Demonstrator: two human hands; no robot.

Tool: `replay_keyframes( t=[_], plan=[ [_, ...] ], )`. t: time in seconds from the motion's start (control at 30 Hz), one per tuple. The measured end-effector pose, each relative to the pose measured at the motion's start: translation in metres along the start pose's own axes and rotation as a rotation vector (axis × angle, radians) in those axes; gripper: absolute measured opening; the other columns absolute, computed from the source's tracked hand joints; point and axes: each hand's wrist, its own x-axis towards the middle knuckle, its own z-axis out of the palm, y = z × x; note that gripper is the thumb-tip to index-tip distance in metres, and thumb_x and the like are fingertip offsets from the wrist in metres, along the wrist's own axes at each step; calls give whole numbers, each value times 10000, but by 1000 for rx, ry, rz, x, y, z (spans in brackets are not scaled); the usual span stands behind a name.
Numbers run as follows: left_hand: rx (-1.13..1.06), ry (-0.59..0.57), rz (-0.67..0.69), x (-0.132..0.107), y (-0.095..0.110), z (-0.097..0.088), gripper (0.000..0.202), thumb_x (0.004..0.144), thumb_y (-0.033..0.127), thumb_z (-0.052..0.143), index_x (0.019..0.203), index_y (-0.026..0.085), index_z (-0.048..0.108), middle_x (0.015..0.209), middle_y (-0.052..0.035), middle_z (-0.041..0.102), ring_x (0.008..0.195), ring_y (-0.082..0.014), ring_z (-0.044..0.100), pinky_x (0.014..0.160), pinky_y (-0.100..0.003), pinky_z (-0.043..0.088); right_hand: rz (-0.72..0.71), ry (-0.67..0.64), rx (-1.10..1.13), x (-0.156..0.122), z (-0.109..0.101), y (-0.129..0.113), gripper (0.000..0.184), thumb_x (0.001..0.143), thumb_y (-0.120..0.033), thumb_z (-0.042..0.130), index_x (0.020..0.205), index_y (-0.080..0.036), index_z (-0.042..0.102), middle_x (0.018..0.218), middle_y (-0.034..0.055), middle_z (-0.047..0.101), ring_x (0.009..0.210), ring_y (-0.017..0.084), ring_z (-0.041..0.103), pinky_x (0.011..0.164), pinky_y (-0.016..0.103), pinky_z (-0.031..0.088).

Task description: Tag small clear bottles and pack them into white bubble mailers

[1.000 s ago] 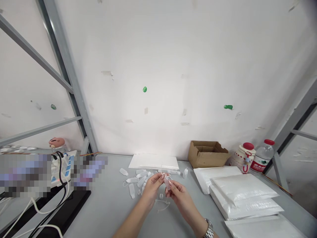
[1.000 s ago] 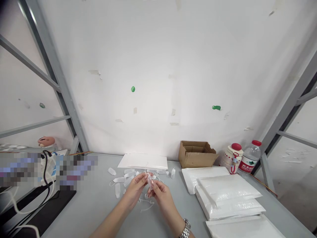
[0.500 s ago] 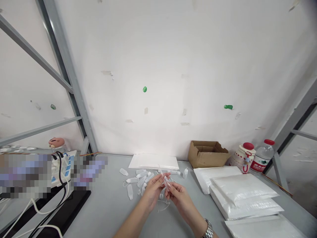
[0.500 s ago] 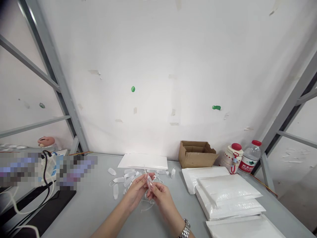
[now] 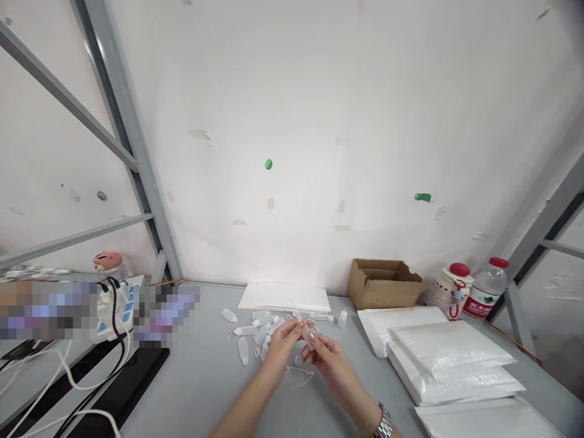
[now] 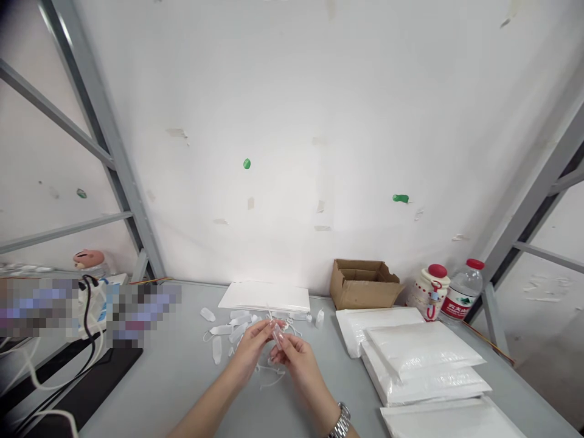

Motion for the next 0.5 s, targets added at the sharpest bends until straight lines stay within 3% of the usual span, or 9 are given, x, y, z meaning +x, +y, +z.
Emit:
replay_keyframes(
  t=[0.1,0.23,0.33,0.5],
  plan=[
    [45,51,47,3,-3,-3,406,652,542,619,790,168,694,879,-69,674,904,-237,564,831,-316,404,-29,50,-25,2,-1,1,381,586,-481,737,796,-176,650,672,16,635,614,148,560,654,295,439],
    [-78,-49,-18,2,-3,-3,534,729,611,482,911,151,684,949,-96,673,930,-234,572,868,-339,396,16,-12,151,-1,-1,-2,314,643,-467,705,702,-166,633,655,24,638,572,129,551,642,283,435],
    [-109,-116,-45,0,1,0,569,712,627,493,935,139,682,924,-108,681,921,-237,581,872,-347,395,78,-83,281,-4,-1,-5,289,680,-437,689,710,-155,635,663,34,639,596,125,558,644,265,427],
    [-111,-112,-50,-1,1,1,531,695,608,536,898,141,686,932,-103,680,840,-223,596,811,-337,421,123,-122,273,-5,0,-4,302,728,-445,645,766,-145,639,686,41,642,617,123,570,663,259,426]
  ],
)
